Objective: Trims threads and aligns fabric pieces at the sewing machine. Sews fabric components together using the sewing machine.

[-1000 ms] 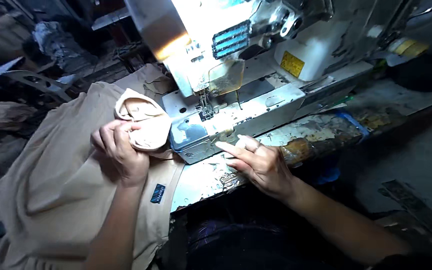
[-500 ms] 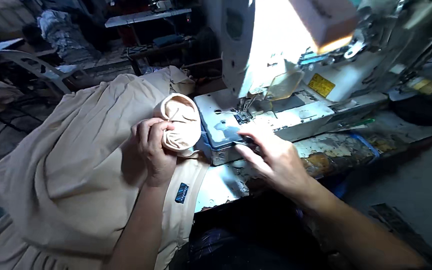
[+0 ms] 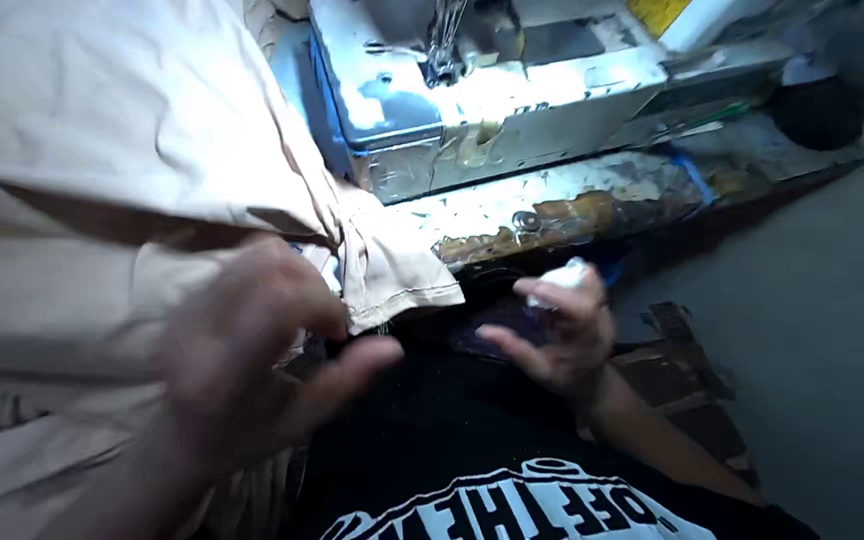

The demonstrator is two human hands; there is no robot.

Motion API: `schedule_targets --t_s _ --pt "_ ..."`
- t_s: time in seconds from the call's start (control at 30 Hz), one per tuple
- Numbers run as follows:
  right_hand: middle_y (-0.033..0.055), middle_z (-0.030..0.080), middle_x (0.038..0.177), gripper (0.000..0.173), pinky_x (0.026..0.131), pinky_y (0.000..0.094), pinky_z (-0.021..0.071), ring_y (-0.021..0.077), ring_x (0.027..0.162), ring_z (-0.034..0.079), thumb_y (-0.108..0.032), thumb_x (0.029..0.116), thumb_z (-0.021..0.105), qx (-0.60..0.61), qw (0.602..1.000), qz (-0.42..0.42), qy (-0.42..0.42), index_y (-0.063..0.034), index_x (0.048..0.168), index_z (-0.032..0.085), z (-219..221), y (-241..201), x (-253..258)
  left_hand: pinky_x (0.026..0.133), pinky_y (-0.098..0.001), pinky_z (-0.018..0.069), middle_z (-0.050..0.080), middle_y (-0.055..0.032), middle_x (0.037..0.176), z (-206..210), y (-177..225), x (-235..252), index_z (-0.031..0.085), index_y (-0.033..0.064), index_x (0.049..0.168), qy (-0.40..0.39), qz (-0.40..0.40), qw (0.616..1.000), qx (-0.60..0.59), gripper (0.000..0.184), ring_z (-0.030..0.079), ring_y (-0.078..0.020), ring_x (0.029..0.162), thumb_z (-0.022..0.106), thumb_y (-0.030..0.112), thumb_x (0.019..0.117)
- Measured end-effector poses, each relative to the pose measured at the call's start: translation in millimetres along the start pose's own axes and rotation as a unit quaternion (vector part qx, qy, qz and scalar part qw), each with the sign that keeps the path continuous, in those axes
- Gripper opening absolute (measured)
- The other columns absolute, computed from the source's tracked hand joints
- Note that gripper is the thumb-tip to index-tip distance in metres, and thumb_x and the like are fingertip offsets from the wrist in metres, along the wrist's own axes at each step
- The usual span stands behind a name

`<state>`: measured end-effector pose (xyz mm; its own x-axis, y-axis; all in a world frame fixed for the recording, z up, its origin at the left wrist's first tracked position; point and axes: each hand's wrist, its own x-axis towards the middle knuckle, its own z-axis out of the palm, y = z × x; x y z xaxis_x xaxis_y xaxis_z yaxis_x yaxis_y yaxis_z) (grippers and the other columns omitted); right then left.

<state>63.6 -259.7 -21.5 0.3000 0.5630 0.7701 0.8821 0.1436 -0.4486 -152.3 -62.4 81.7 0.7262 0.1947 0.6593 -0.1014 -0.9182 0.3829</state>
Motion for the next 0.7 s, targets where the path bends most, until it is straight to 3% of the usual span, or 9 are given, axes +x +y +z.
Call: schedule_targets --t_s 0.1,0.2,0.27,0.3,0.37,0.4,0.47,0.63,0.7 --pt "0.0104 0.062 0.098 0.032 0.063 0.0294 0.0527 0.0187 0.077 0.062 -0.037 0.0949 0.073 -0.045 0.994 -0.094 -0.018 -0.0145 0.117 0.068 52.5 9.7 -22.4 0.080 -0.0348 0.0452 0.055 -0.0068 0.094 56.3 -7.7 -53.4 0.066 0.0165 0.107 -0.036 -0.001 0.992 0.125 0.036 0.055 -0.0217 0.089 0.069 0.049 0.0929" --pt "0.0168 0.066 0.093 0.013 0.052 0.0326 0.0520 0.0217 0.067 0.065 -0.015 0.0914 0.071 0.013 0.996 -0.086 -0.031 -0.0085 0.102 0.077 68.0 15.9 1.5 0.079 -0.0520 0.0517 0.061 -0.0191 0.101 66.0 -33.7 -50.2 0.069 0.0068 0.122 -0.062 -0.056 0.979 0.187 0.038 0.062 -0.0381 0.094 0.066 0.016 0.0846" --pt "0.0121 0.064 0.093 0.011 0.065 0.0239 0.0536 0.0122 0.075 0.062 -0.013 0.0937 0.069 0.120 0.992 -0.023 -0.028 -0.0044 0.097 0.075 44.6 9.9 29.1 0.083 -0.0484 0.0515 0.066 -0.0150 0.102 44.9 -27.9 -27.6 0.072 0.0039 0.115 -0.040 -0.105 0.985 0.134 0.037 0.064 -0.0313 0.097 0.062 0.006 0.0795" --pt "0.0074 0.063 0.094 0.011 0.070 0.0168 0.0518 0.0053 0.078 0.059 -0.012 0.0945 0.069 0.181 0.983 0.020 -0.033 -0.0026 0.097 0.073 31.0 6.9 41.9 0.086 -0.0377 0.0514 0.068 -0.0079 0.103 35.0 -21.8 -18.6 0.073 0.0055 0.113 -0.029 -0.142 0.987 0.073 0.034 0.063 -0.0202 0.098 0.061 0.005 0.0804" --pt "-0.0045 0.064 0.084 0.005 0.058 0.0094 0.0464 -0.0050 0.065 0.053 -0.009 0.0974 0.065 0.330 0.929 0.153 -0.065 -0.0054 0.099 0.069 11.8 4.3 64.5 0.083 -0.0189 0.0560 0.072 0.0044 0.101 21.4 -14.3 -4.8 0.073 0.0105 0.108 -0.024 -0.255 0.955 -0.149 0.026 0.067 -0.0017 0.092 0.059 0.002 0.0879" --pt "-0.0069 0.061 0.075 0.004 0.048 0.0099 0.0414 -0.0051 0.054 0.048 -0.011 0.1008 0.062 0.402 0.884 0.226 -0.078 -0.0102 0.098 0.065 9.1 4.7 72.8 0.076 -0.0176 0.0568 0.073 0.0047 0.093 19.6 -13.4 -0.2 0.075 0.0110 0.102 -0.012 -0.313 0.913 -0.261 0.021 0.068 -0.0005 0.082 0.059 0.002 0.0936" --pt "-0.0057 0.057 0.067 0.010 0.044 0.0130 0.0386 -0.0018 0.048 0.045 -0.014 0.1034 0.059 0.464 0.832 0.297 -0.063 -0.0132 0.094 0.062 16.4 9.5 80.2 0.069 -0.0179 0.0567 0.073 0.0037 0.080 22.8 -16.8 5.6 0.076 0.0113 0.094 0.009 -0.367 0.857 -0.362 0.020 0.067 -0.0009 0.071 0.057 0.006 0.0985" --pt "-0.0030 0.062 0.079 0.009 0.059 0.0155 0.0497 0.0011 0.065 0.058 -0.015 0.1034 0.059 0.358 0.892 0.273 -0.044 -0.0094 0.099 0.065 37.3 15.6 70.1 0.071 -0.0193 0.0580 0.073 0.0027 0.079 36.2 -28.1 -0.7 0.075 0.0099 0.093 0.038 -0.370 0.852 -0.368 0.020 0.068 -0.0018 0.072 0.057 0.007 0.1000" --pt "-0.0010 0.065 0.099 0.020 0.071 0.0176 0.0528 0.0018 0.081 0.062 -0.019 0.1039 0.058 0.262 0.934 0.240 -0.046 -0.0090 0.120 0.065 35.0 16.0 67.9 0.069 -0.0190 0.0574 0.071 0.0031 0.079 37.0 -31.6 -4.7 0.075 0.0103 0.093 0.029 -0.365 0.864 -0.345 0.017 0.066 -0.0017 0.071 0.059 0.008 0.0996"
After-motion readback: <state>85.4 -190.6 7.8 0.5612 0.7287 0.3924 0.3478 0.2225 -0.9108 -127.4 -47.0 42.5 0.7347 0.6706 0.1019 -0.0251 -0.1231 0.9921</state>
